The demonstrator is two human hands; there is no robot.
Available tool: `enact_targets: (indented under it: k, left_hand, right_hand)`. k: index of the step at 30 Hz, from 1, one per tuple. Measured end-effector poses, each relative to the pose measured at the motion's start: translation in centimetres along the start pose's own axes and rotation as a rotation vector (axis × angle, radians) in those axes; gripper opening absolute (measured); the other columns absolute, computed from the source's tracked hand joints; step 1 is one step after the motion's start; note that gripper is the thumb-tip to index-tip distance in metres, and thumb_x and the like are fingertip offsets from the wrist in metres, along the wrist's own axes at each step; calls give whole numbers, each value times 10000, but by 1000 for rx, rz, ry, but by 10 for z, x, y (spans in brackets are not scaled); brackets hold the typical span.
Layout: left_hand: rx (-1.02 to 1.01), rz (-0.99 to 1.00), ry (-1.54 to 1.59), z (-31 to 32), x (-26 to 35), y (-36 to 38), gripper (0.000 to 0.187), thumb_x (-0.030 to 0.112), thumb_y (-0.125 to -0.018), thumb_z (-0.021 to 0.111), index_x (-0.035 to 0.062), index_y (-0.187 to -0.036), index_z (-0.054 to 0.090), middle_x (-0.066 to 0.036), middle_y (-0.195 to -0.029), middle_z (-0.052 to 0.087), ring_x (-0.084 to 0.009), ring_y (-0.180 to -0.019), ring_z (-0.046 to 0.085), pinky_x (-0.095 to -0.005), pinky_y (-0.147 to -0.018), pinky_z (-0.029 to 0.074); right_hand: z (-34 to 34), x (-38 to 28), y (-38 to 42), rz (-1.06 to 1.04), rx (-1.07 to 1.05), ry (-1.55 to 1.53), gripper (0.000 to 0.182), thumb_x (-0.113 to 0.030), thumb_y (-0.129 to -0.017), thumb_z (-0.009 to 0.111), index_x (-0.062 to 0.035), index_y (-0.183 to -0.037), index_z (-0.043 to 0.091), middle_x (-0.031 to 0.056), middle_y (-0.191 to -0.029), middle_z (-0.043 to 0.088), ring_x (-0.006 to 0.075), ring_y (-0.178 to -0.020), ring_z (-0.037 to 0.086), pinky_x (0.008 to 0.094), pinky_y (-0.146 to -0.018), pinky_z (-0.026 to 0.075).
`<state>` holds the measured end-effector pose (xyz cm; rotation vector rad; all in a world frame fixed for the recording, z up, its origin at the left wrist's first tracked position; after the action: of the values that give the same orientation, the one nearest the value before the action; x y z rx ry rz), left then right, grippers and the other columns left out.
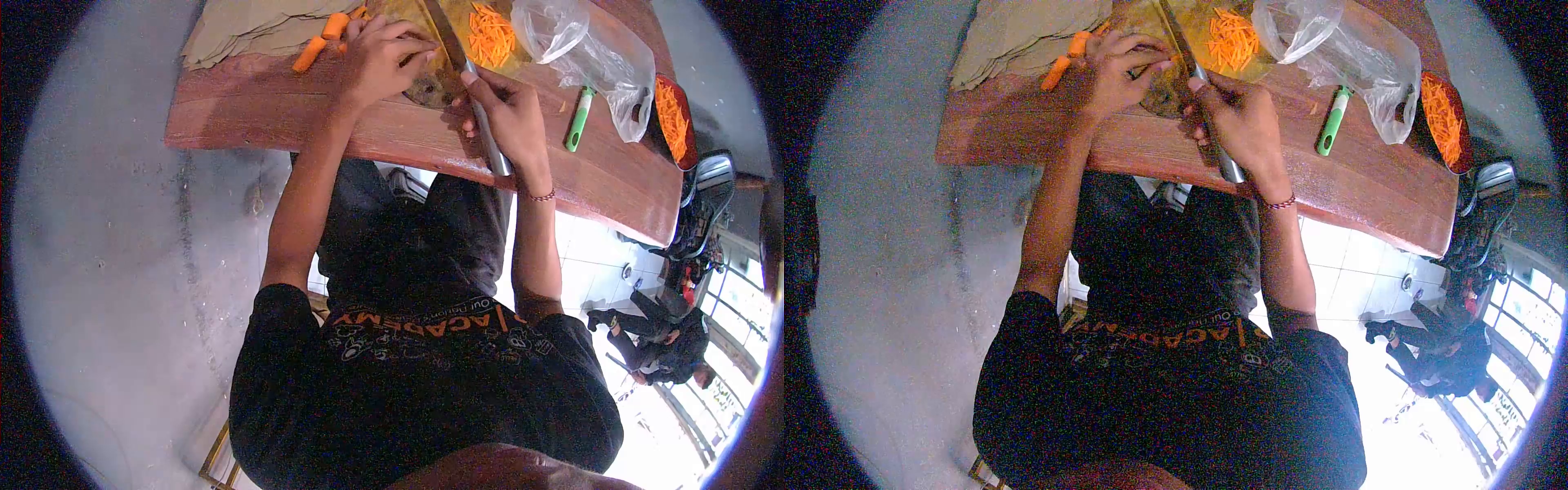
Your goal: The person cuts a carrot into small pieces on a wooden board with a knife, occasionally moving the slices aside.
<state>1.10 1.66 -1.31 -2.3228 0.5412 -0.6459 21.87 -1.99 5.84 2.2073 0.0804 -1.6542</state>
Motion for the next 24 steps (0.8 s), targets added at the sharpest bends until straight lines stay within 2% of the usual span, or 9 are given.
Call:
enact_targets:
  k: [2,3,5,12,15,18,20,24]
  left_hand:
    - [-23,23,-52,-1,1,0,128,270,-780,767,205,-888,788,92,-959,708,-154,-985,606,-403,-899,351]
    - [-23,23,-51,-1,0,1,128,270,-780,767,205,-888,788,92,-959,708,-154,-985,606,-403,-899,351]
    - [-19,-6,-21,0,-3,2,143,268,-796,757,202,-919,785,89,-981,720,-152,-973,607,-392,-923,352]
    - [-34,-12,18,-3,1,4,126,283,-813,751,186,-884,788,77,-987,737,-136,-966,605,-392,-949,341]
    - [-57,11,-25,-7,5,3,115,287,-813,752,192,-863,793,87,-988,736,-127,-961,601,-387,-953,338]
    - [-65,11,-33,-5,3,4,118,295,-819,745,202,-871,796,100,-987,735,-116,-963,595,-392,-955,334]
    - [-46,20,-7,-3,1,5,123,306,-821,742,215,-880,799,109,-992,733,-112,-969,590,-402,-955,331]
    - [-67,14,-15,-8,4,6,131,316,-819,741,225,-893,801,112,-1003,729,-116,-973,586,-415,-959,327]
  right_hand:
    - [-1,6,-2,-15,16,-45,318,-242,-973,625,49,-1085,684,74,-735,682,95,-503,570,263,-475,467]
    - [-1,9,-3,-14,17,-45,318,-242,-973,625,49,-1085,684,74,-735,682,95,-503,570,263,-475,467]
    - [-2,11,-3,-56,15,-26,290,-246,-979,598,25,-946,697,66,-675,684,89,-495,587,272,-465,478]
    - [7,6,1,-85,17,33,295,-262,-981,595,5,-913,700,56,-640,675,91,-484,585,284,-456,469]
    - [10,6,2,-32,48,12,302,-277,-973,609,-4,-883,702,60,-645,680,91,-488,592,290,-458,473]
    - [12,12,-2,-1,59,123,326,-294,-969,605,5,-881,699,98,-658,684,136,-498,618,327,-494,494]
    - [15,14,-8,-398,254,447,359,-317,-968,590,19,-893,694,132,-640,671,191,-507,639,363,-540,508]
    - [16,3,-20,-291,204,402,384,-331,-969,572,31,-903,684,149,-612,655,227,-516,649,388,-575,513]
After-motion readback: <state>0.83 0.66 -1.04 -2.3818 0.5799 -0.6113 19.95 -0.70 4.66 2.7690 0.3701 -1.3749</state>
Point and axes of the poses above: each hand's wrist, its own y-axis away from the middle knuckle, its own z-axis out of the palm, x = y × z, the point moved 1 cm from there along -y, towards the middle knuckle
